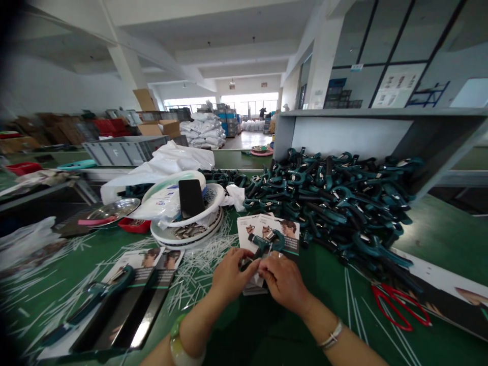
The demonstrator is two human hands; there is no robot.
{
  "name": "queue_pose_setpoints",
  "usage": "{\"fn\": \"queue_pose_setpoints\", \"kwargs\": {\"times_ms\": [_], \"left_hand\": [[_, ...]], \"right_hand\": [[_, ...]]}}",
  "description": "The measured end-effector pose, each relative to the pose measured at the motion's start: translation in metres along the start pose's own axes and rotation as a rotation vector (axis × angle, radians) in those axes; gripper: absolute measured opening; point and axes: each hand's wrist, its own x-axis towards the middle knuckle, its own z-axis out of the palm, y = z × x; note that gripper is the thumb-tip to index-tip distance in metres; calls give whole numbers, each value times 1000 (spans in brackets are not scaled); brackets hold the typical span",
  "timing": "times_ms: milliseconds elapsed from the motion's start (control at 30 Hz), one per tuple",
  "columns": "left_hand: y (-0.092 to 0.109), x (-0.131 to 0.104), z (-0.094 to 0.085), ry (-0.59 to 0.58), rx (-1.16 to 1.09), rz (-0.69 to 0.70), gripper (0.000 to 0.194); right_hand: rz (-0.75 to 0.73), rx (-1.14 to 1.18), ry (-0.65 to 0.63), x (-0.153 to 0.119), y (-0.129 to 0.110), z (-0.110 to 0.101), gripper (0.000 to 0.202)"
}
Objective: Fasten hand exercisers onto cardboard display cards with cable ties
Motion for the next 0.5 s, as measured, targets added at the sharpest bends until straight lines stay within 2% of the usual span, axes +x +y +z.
{"fn": "queue_pose_setpoints", "kwargs": {"times_ms": [233, 400, 500], "left_hand": [[1, 3, 6, 32, 87, 26, 30], [-2, 2, 5, 44, 91, 61, 28], [-3, 1, 6, 43, 126, 60, 28]], "right_hand": [[55, 141, 70, -1, -1, -3, 19], [79, 113, 134, -6, -7, 2, 18], [73, 88, 104, -7, -12, 1, 20]]}}
